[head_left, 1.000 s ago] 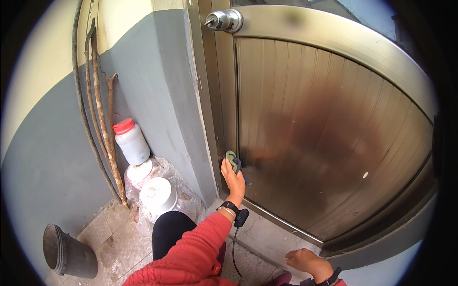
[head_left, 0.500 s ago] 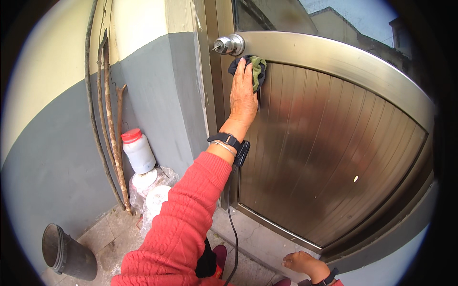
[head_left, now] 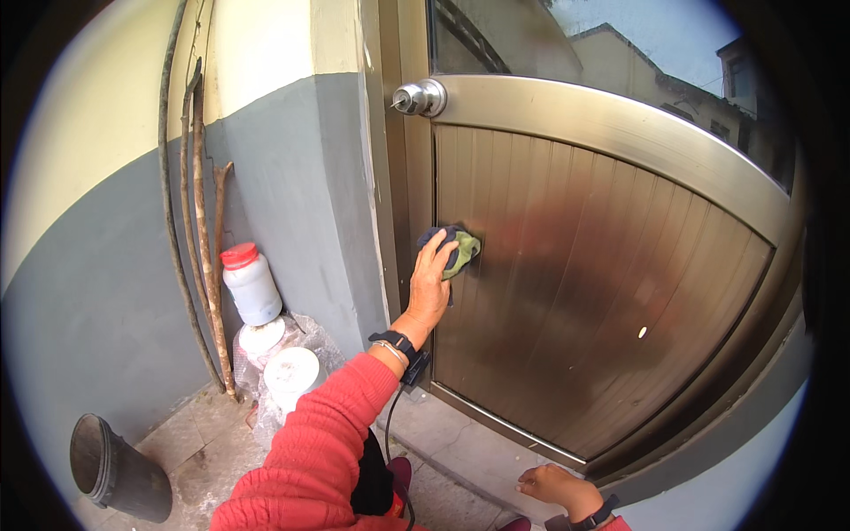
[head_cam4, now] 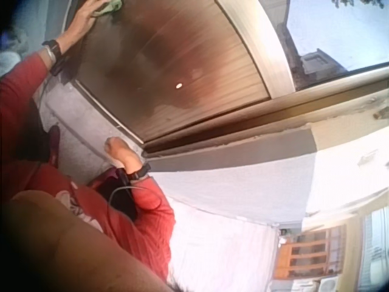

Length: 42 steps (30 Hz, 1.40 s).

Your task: The person wipes a metal door with a cloth, moving from the bottom edge upward and across the surface. They clean the door frame and handle area, repeatedly wiping sections of the door.

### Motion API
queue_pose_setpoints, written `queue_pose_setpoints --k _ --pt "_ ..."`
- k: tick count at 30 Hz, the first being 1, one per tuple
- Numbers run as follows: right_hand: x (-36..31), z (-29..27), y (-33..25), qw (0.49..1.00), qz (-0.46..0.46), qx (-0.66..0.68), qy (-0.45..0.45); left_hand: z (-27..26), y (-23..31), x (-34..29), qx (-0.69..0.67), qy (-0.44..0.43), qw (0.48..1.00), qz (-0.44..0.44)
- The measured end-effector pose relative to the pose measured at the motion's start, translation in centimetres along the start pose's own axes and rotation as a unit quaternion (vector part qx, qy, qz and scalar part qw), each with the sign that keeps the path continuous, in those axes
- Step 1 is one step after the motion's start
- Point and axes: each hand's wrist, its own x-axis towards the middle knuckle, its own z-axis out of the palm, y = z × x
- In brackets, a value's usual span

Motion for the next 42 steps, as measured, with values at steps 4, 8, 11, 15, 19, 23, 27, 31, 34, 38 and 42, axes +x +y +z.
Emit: queue_pose_setpoints --k 4,8,11,15,19,23,27,31,34,38,42 --pt "0.1 -0.3 -0.4 1.0 -0.001 0.006 -0.003 -2.2 5.1 8.1 -0.07 0.164 0.957 0.23" --pt "0.2 -0.1 -0.2 1.0 -0.012 0.007 0.0 -3.9 9.6 18.4 -0.023 0.2 0.938 0.282" --pt "0.4 0.1 0.3 1.0 -0.013 0.016 -0.007 -3.8 10.2 21.0 -0.012 0.106 0.985 0.137" --pt "0.5 0.7 1.0 1.0 0.0 0.026 -0.016 -2.9 7.4 19.0 0.105 0.132 0.972 0.162" --pt "0.3 1.2 1.5 0.999 0.027 0.009 -0.032 -3.7 2.9 15.3 0.212 0.109 0.94 0.244" --pt "0.1 1.1 1.7 1.0 0.007 0.017 -0.014 -5.1 0.6 13.2 0.273 0.065 0.918 0.279" --pt "0.1 0.8 1.5 1.0 0.011 0.015 -0.023 -5.5 2.0 13.2 0.173 0.089 0.941 0.277" --pt "0.2 0.6 1.1 0.999 0.014 0.025 -0.021 -5.1 3.5 15.0 0.166 0.113 0.924 0.326" --pt "-0.4 0.7 1.3 1.0 0.015 0.014 -0.023 -5.5 3.5 15.1 0.249 0.053 0.941 0.224" --pt "-0.8 0.6 1.5 0.999 0.04 0.0 -0.013 -6.4 4.3 14.2 0.111 0.067 0.975 0.18" --pt "-0.8 0.7 1.6 0.999 0.025 0.004 -0.024 -6.4 7.3 16.7 0.007 0.188 0.95 0.251"
